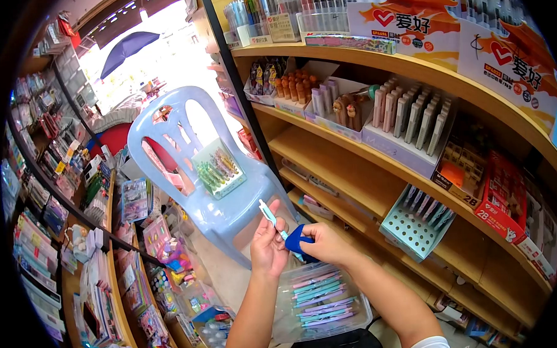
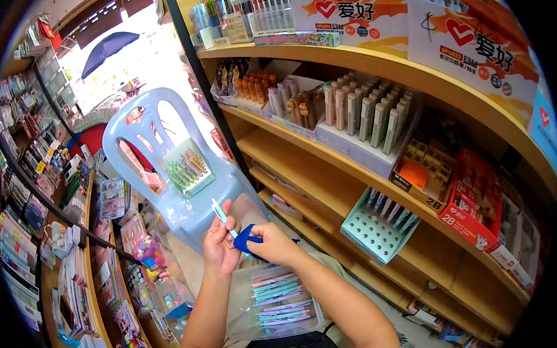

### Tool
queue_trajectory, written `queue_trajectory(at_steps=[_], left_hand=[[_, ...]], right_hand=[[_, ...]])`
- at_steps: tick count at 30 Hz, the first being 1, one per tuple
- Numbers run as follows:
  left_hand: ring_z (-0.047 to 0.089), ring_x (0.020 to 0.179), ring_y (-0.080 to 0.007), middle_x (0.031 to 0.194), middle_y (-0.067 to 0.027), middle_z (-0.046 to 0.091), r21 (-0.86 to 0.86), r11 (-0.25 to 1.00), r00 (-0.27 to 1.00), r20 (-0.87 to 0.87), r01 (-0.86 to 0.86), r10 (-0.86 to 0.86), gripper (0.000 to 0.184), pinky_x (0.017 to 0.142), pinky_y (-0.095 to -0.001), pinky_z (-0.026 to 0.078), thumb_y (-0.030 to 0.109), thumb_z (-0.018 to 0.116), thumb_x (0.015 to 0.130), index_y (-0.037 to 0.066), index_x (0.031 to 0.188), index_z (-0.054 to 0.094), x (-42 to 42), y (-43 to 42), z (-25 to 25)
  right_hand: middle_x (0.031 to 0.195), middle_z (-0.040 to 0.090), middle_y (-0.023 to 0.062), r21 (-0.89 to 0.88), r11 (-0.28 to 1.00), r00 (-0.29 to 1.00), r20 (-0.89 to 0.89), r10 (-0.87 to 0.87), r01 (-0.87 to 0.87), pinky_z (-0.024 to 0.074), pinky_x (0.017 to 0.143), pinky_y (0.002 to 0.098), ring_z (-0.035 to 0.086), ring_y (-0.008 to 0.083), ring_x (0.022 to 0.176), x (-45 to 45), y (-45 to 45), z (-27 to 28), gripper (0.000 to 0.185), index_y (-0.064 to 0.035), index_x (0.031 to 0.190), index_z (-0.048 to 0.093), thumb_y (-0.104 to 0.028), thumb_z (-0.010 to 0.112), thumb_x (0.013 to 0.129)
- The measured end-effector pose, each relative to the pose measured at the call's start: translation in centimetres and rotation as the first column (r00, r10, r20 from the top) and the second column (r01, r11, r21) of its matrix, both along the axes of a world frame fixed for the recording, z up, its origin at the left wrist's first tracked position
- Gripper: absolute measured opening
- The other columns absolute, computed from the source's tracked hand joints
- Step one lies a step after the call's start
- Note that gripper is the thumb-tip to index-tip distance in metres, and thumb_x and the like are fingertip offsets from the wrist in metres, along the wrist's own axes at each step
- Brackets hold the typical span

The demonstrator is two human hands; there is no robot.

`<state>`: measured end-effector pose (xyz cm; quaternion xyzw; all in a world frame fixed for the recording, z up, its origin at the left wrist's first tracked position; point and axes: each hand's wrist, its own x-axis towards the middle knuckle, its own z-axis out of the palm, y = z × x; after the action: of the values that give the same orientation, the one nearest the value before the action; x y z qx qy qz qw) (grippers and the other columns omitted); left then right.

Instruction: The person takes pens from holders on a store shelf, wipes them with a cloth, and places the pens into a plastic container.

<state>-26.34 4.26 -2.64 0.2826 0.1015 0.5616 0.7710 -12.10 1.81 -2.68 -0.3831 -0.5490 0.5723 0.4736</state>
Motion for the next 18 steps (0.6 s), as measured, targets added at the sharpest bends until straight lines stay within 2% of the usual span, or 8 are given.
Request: queue_trajectory(at_steps=[1, 2, 5, 6, 12, 15, 16, 18], left_hand=[[0.040, 0.059, -0.0066, 0.075, -0.0021, 0.044, 0.001, 1.000, 1.000, 0.002, 0.000, 0.000, 0.044, 0.049, -0.0157, 0.034, 0.010, 0.046, 0.086, 0.002, 0.127, 0.032, 0.0, 0.0, 0.0], [0.040, 0.059, -0.0073, 0.075, -0.0018, 0.044, 0.001, 0.999, 0.999, 0.011, 0.051, -0.051, 0.044, 0.049, -0.0162, 0.034, 0.010, 0.045, 0.086, 0.002, 0.127, 0.032, 0.0, -0.1, 0.0], [0.038, 0.061, -0.0086, 0.075, -0.0011, 0.042, 0.008, 0.988, 0.987, 0.043, 0.152, -0.152, 0.043, 0.050, -0.0173, 0.034, 0.010, 0.043, 0.086, 0.003, 0.128, 0.032, 0.2, -0.6, 0.3], [0.037, 0.061, -0.0085, 0.075, -0.0009, 0.041, 0.014, 0.988, 0.987, 0.057, 0.152, -0.153, 0.043, 0.050, -0.0173, 0.033, 0.010, 0.043, 0.086, 0.003, 0.128, 0.032, 0.4, -0.6, 0.6], [0.037, 0.062, -0.0077, 0.073, -0.0009, 0.040, 0.045, 0.994, 0.991, 0.079, 0.101, -0.104, 0.046, 0.049, -0.0158, 0.033, 0.011, 0.045, 0.086, 0.001, 0.128, 0.031, -0.2, -0.1, 0.3], [0.036, 0.061, -0.0076, 0.073, -0.0007, 0.040, 0.039, 0.997, 0.995, 0.068, 0.072, -0.075, 0.046, 0.049, -0.0153, 0.032, 0.011, 0.044, 0.086, 0.001, 0.128, 0.031, -0.3, 0.0, 0.2], [0.036, 0.061, -0.0076, 0.073, -0.0007, 0.040, 0.033, 0.997, 0.995, 0.066, 0.071, -0.073, 0.046, 0.050, -0.0154, 0.032, 0.011, 0.044, 0.086, 0.001, 0.128, 0.030, -0.3, 0.0, 0.2], [0.036, 0.061, -0.0080, 0.073, -0.0008, 0.040, 0.010, 0.995, 0.993, 0.068, 0.099, -0.100, 0.046, 0.050, -0.0158, 0.032, 0.011, 0.044, 0.086, 0.001, 0.128, 0.030, -0.3, -0.1, 0.3]], right_hand=[[0.062, 0.055, -0.0008, 0.035, 0.999, 0.999, 0.006, 0.033, -0.033, 0.0370, 0.046, 0.0200, 0.047, 0.0042, 0.053, 0.0, 0.1, 0.0, 0.012, -0.0003, 0.079, 0.061, -0.011, 0.056, 0.076], [0.062, 0.054, -0.0006, 0.018, 0.998, 0.994, 0.088, -0.067, 0.065, 0.0370, 0.047, 0.0200, 0.047, 0.0042, 0.054, 0.0, -0.1, 0.2, 0.011, 0.0000, 0.077, 0.060, -0.011, 0.056, 0.076], [0.062, 0.054, -0.0007, -0.002, 0.951, 0.951, -0.033, -0.309, 0.309, 0.0368, 0.047, 0.0199, 0.047, 0.0041, 0.054, -0.4, 0.8, -1.2, 0.011, 0.0000, 0.077, 0.059, -0.010, 0.056, 0.076], [0.068, 0.057, -0.0015, -0.064, 0.946, 0.948, 0.005, -0.319, 0.319, 0.0404, 0.055, 0.0191, 0.049, 0.0037, 0.061, -0.1, 0.7, -0.4, 0.011, -0.0013, 0.081, 0.061, -0.005, 0.052, 0.078], [0.067, 0.056, -0.0020, -0.166, 0.976, 0.988, -0.040, -0.150, 0.141, 0.0400, 0.054, 0.0185, 0.049, 0.0033, 0.060, 0.1, -0.1, 0.9, 0.009, -0.0018, 0.079, 0.061, -0.005, 0.052, 0.077], [0.064, 0.055, -0.0014, 0.001, 0.998, 0.997, -0.011, 0.070, -0.070, 0.0389, 0.052, 0.0182, 0.048, 0.0030, 0.058, 0.2, -0.1, 0.4, 0.006, -0.0020, 0.077, 0.060, -0.005, 0.054, 0.075], [0.060, 0.053, -0.0030, 0.085, 0.993, 0.997, -0.012, 0.081, -0.080, 0.0364, 0.047, 0.0197, 0.045, 0.0032, 0.054, -0.3, 0.1, -0.3, 0.007, -0.0010, 0.073, 0.058, -0.007, 0.055, 0.074], [0.060, 0.053, -0.0024, 0.047, 0.999, 0.996, 0.088, -0.019, 0.015, 0.0370, 0.049, 0.0200, 0.045, 0.0037, 0.055, 0.0, -0.2, 0.4, 0.007, -0.0007, 0.073, 0.059, -0.007, 0.055, 0.073]])
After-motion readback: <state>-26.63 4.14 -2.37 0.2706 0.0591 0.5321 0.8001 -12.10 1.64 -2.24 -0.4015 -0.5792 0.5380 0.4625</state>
